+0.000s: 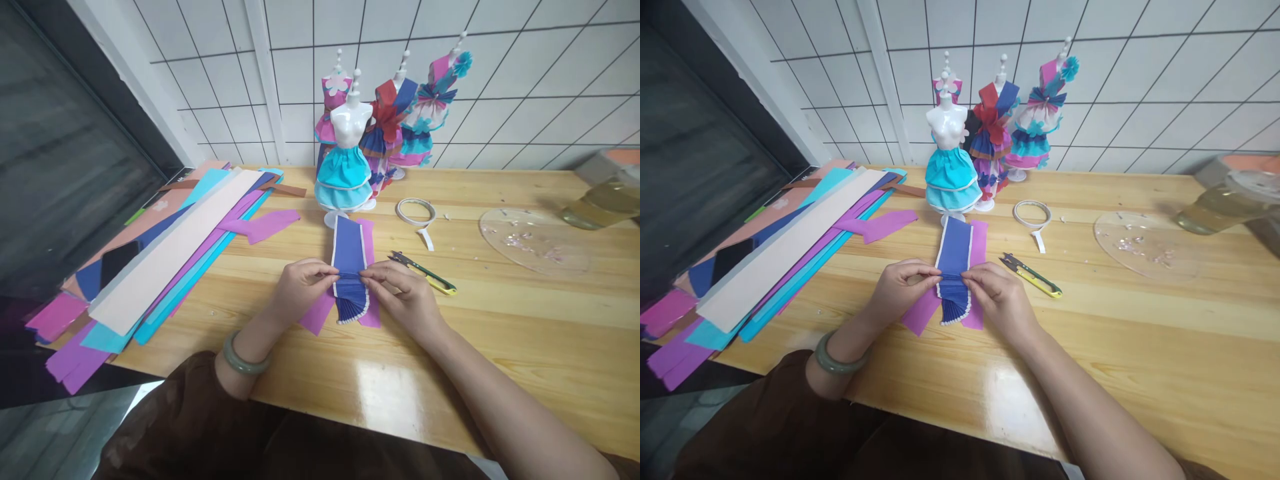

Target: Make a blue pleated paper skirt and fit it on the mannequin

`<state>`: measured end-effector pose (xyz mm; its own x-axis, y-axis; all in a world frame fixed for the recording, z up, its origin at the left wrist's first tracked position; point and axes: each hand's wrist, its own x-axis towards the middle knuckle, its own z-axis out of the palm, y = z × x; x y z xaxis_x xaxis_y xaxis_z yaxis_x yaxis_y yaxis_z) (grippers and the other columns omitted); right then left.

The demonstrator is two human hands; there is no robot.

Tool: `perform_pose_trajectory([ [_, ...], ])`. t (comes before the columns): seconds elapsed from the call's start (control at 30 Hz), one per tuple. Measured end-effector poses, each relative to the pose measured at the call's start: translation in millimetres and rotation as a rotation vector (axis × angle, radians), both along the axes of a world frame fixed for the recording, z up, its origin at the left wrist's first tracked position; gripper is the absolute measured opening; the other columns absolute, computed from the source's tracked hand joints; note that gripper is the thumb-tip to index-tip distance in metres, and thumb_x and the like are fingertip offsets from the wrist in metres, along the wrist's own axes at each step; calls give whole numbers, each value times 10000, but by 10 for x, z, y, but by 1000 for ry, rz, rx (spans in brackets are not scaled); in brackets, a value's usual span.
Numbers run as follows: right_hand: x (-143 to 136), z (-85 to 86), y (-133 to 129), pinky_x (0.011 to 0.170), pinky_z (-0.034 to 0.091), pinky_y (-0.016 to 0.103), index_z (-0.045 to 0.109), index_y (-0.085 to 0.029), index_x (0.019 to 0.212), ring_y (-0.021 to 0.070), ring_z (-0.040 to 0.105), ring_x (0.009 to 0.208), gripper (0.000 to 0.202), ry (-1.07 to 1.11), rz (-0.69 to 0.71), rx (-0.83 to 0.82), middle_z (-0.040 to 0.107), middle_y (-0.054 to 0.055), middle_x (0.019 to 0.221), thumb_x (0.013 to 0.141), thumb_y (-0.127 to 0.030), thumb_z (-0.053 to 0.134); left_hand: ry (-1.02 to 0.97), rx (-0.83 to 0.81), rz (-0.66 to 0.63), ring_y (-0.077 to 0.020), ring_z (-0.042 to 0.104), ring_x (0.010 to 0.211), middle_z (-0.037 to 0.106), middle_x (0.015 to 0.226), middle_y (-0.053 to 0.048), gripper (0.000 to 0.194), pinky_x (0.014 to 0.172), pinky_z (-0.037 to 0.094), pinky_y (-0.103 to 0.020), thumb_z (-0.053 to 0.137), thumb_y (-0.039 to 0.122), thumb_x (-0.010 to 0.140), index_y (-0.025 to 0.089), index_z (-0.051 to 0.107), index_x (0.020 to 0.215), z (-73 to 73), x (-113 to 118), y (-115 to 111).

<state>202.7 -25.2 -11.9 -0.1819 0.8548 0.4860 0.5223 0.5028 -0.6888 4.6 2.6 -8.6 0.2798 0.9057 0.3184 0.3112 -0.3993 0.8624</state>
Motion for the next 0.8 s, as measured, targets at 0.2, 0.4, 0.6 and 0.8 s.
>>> perform_pose_trajectory([
  [0.2,7,-12,8,761,507,366,685,-228,872,201,642,816,142,-16,13,-17,688,70,868,842,-226,547,38,6,-7,-159,632,755,685,775,-50,68,744,492,-282,623,213,745,183,684,751,3,2,3],
  [0.4,11,-30,18,764,500,356,665,-213,843,196,638,812,113,16,15,-67,684,69,861,839,-224,553,8,-165,-39,-138,623,718,678,760,-29,67,701,486,-252,617,211,741,158,656,754,-16,4,15],
  [0.6,1,-44,22,748,508,351,678,-196,823,191,643,801,101,66,-10,-101,697,73,847,818,-225,581,-147,-371,-51,-133,621,701,681,759,-33,145,678,496,-245,649,259,709,132,659,779,-76,9,20],
  [0.8,-27,-54,7,698,530,334,704,-190,794,191,649,791,107,215,-44,-254,702,74,844,773,-266,630,-280,-522,-68,-114,609,621,674,693,-26,171,641,502,-250,699,263,667,122,661,757,-121,4,42],
])
